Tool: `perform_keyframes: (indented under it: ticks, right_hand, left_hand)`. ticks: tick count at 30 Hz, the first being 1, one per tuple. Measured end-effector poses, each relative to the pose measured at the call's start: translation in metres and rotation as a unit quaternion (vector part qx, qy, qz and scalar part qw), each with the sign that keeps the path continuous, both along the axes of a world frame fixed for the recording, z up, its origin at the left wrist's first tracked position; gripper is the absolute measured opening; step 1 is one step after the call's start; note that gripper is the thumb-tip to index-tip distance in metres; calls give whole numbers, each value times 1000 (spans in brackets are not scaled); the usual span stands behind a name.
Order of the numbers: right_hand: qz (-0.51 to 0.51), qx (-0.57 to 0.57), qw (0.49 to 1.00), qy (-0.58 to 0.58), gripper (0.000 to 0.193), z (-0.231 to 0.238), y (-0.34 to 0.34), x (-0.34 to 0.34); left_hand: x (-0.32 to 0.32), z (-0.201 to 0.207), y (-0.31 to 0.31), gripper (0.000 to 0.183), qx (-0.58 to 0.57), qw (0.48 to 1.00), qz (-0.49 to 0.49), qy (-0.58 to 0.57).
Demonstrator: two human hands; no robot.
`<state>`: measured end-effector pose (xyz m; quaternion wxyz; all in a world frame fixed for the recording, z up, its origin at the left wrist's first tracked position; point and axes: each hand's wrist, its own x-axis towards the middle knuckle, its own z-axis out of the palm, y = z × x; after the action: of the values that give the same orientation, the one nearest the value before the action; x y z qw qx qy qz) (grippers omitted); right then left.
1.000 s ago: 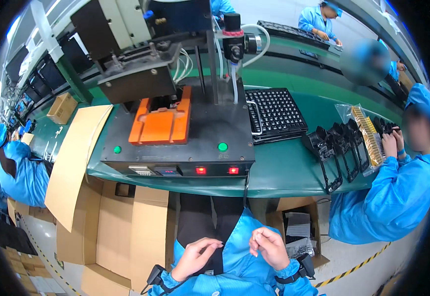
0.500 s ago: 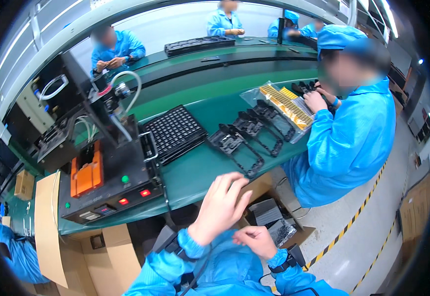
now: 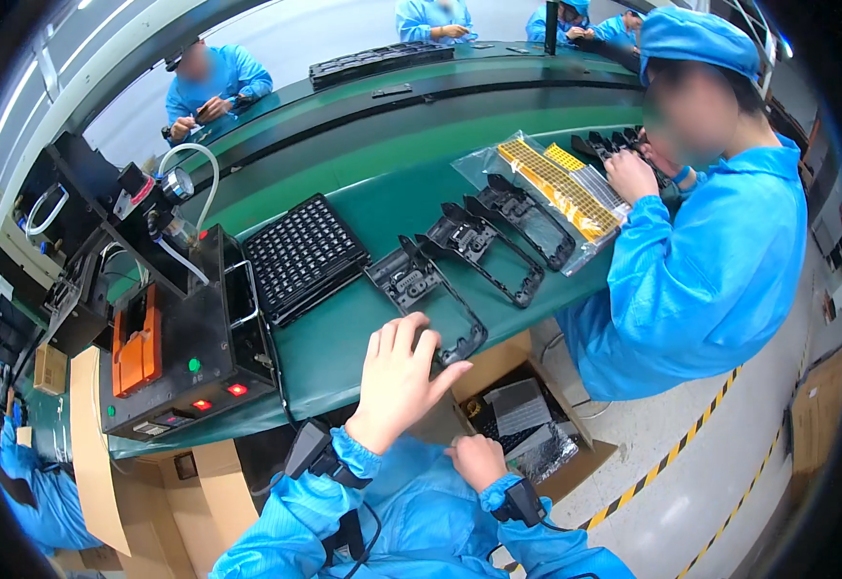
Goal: The recorder is assembling electronic components using a press machine at a factory workstation.
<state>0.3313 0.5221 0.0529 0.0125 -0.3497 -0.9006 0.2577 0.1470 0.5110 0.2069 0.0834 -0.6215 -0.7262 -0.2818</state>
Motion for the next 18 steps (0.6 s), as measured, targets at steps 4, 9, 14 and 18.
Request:
perform_keyframes:
  ticks: [4,9,14,18]
  right_hand:
    - [54,61,985,155,27,-20,6,-23]
    - [59,86,993,59,25,1,-5,-54]
    - [113,-11,978,173,25,-43,-6,-62]
    - [151,106,983,-2,17,-21,-5,-82]
  left_hand:
    - [-7,2,-18,42,27,1000,6,8]
    - [-5,18,-58,48,60,997,23,-36]
    - [4,-10,-124,42,106,983,-41,-146]
    - [0,-53,-176,29,47,966,-23,-254]
